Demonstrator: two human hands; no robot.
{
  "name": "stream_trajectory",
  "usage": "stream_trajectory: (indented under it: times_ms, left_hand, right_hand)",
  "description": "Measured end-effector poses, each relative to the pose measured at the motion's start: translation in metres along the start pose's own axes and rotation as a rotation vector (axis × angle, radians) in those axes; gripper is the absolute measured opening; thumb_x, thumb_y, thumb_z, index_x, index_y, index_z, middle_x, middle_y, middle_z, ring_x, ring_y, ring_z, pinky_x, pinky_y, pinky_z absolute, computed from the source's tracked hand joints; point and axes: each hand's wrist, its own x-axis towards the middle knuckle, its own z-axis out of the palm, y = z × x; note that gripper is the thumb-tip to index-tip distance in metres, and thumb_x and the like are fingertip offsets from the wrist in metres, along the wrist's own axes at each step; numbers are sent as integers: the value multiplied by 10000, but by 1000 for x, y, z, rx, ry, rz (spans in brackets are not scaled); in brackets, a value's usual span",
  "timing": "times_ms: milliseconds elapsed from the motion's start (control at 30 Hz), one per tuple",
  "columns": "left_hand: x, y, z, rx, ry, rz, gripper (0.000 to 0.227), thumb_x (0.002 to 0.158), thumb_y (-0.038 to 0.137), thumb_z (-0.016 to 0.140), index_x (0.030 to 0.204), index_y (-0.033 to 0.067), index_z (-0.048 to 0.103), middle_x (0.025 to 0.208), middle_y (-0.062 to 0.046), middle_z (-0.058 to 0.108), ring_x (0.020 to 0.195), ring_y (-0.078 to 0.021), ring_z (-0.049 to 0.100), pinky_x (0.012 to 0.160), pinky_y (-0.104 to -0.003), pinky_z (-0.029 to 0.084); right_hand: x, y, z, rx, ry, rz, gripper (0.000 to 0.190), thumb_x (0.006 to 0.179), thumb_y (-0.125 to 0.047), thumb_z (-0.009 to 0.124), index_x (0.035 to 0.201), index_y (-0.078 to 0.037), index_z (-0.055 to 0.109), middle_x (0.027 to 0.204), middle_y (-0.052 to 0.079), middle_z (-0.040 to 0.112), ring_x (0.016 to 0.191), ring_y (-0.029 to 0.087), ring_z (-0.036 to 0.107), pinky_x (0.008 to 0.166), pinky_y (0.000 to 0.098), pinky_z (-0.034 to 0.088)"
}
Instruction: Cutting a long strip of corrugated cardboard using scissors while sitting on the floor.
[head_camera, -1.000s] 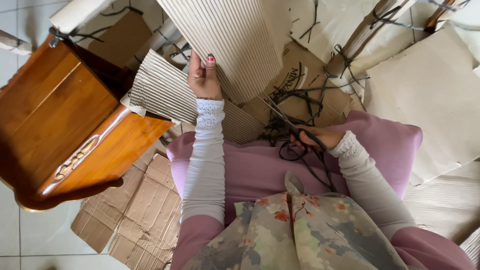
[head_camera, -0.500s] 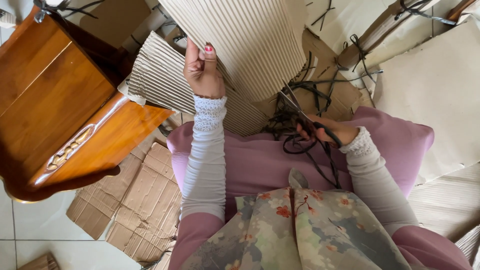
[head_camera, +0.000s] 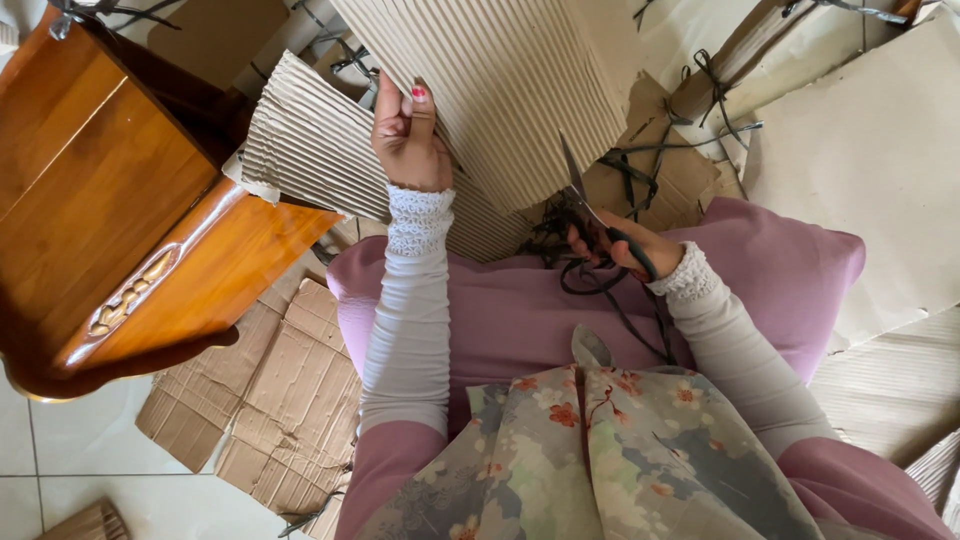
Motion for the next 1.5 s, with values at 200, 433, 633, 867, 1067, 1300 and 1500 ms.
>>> stream_trajectory:
  times_ms: [200,433,633,867,1067,1300,1500]
  left_hand:
    - [0,-1,-4,-54,26,-19,717,961,-45,675,1564,-58,287,755,103,264,705,-22,352,1238,-379,357]
    - [-4,10,2,-35,5,-12,681,978,-24,684,1562,-43,335,727,115,240,691,-11,286,1204,-314,384]
    - [-5,10,3,-27,39,39,613,986,-28,674,1534,-31,401,705,114,406,722,0,436,1182,-323,453]
    - [-7,12,7,-77,-39,88,583,1018,-13,683,1539,-17,421,1101,-28,644,1069,-118,582,1138,-313,480]
    - [-5,5,2,-27,50,26,629,977,-29,683,1538,-23,399,724,110,391,727,-10,418,1155,-313,452]
    - [-2,10,5,-31,52,30,615,977,-34,692,1533,-17,428,701,115,394,690,-26,382,833,-212,481]
    - [0,0,-4,13,10,55,650,974,-49,693,1535,-31,367,733,114,305,715,-35,395,1228,-414,430]
  right_hand:
    - [1,-3,1,57,42,53,842,884,-856,494,1266,-106,520,970,18,471,828,119,454,695,268,433]
    - [-3,-4,-3,38,71,92,918,828,-913,475,1286,-118,514,958,18,495,826,121,475,662,259,437]
    - [5,-23,5,17,-13,82,855,876,-886,444,1183,-92,521,894,20,472,724,122,406,670,249,402]
    - [6,-15,6,-7,-53,56,795,922,-828,449,1223,-94,498,904,23,483,767,126,431,725,283,422]
    - [10,-16,13,-72,83,-9,732,906,-796,511,1041,-80,582,807,0,508,655,105,440,594,258,399]
    - [15,-22,39,-24,390,-73,563,937,-607,628,825,-56,632,454,-3,435,367,88,390,373,228,343]
    - [11,-7,29,28,361,-6,623,890,-670,651,931,-49,619,600,12,528,436,74,451,370,217,376]
